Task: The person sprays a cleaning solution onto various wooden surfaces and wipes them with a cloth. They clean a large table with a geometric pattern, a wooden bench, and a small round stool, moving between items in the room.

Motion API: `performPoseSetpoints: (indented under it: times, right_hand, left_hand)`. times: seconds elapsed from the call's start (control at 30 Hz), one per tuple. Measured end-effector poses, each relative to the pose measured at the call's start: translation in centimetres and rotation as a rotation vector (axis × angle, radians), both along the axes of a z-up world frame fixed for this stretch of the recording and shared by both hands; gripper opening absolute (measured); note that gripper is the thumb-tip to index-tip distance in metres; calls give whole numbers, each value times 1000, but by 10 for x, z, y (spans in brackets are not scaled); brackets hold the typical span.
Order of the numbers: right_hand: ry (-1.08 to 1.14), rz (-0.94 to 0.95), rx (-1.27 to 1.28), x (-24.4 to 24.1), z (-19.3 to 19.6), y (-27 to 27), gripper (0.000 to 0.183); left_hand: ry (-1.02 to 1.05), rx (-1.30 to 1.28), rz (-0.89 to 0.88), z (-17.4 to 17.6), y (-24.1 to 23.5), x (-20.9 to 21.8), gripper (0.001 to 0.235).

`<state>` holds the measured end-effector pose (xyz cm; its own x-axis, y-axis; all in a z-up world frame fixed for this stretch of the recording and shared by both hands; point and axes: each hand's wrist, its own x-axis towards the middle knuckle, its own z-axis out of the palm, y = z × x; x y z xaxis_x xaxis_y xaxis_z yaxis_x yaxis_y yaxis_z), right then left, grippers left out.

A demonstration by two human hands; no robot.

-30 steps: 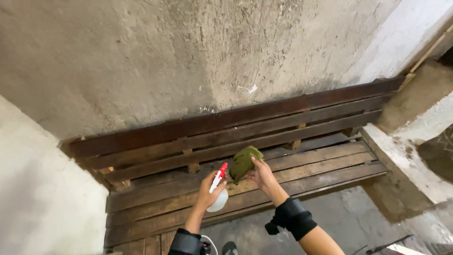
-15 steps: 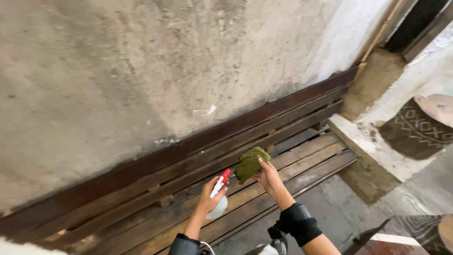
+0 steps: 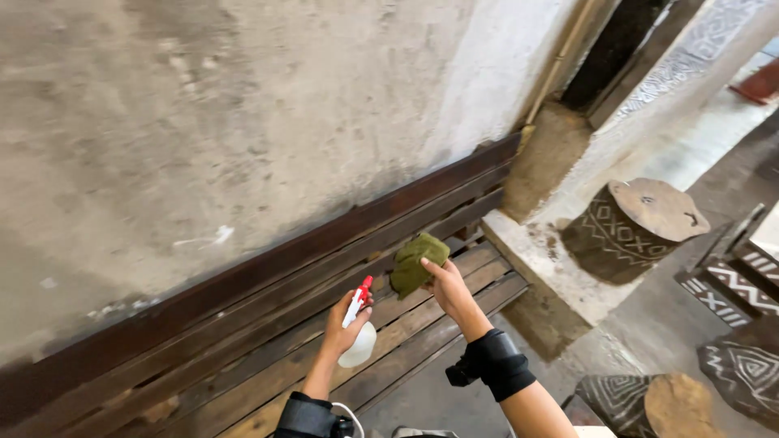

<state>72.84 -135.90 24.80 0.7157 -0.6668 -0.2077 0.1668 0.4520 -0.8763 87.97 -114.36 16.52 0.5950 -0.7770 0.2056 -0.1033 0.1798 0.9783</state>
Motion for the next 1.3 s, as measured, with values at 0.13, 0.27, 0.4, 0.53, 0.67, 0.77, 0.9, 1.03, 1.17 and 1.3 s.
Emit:
performPoseSetpoints:
  times: [0.13, 0.27, 0.4, 0.53, 0.67, 0.77, 0.9, 1.03, 1.17, 1.3]
  right_hand:
    - [11, -23, 78, -24, -24, -64, 45]
    - [36, -81, -97, -33, 0, -137, 41]
    - [3, -122, -89, -43, 5, -190, 43]
    - [39, -152, 34, -48, -14, -240, 45]
    - [-91, -112, 349, -57, -30, -311, 41]
    - [-72, -122, 341, -83, -32, -360, 36]
    - [-105, -90, 140, -127, -15, -403, 41]
    - [-122, -227, 195, -181, -32, -449, 40]
    - [-140, -305, 181, -244, -40, -488, 39]
    - [-150, -355, 157, -308, -46, -542, 38]
  left_hand:
    - [39, 15, -55, -21, -71, -23, 31]
    - [123, 57, -157, -21, -137, -30, 30]
    - [31, 137, -224, -3, -190, -38, 33]
    - [-34, 173, -271, -25, -265, -42, 32]
    - [-26, 65, -293, -55, -350, -42, 39]
    - [-34, 88, -335, -55, -403, -48, 35]
    - [-180, 65, -408, -34, -469, -78, 30]
    - [-246, 93, -450, -27, -532, -119, 39]
    - [-139, 88, -571, -23, -578, -170, 34]
    - [-68, 90, -554, -54, -636, -221, 39]
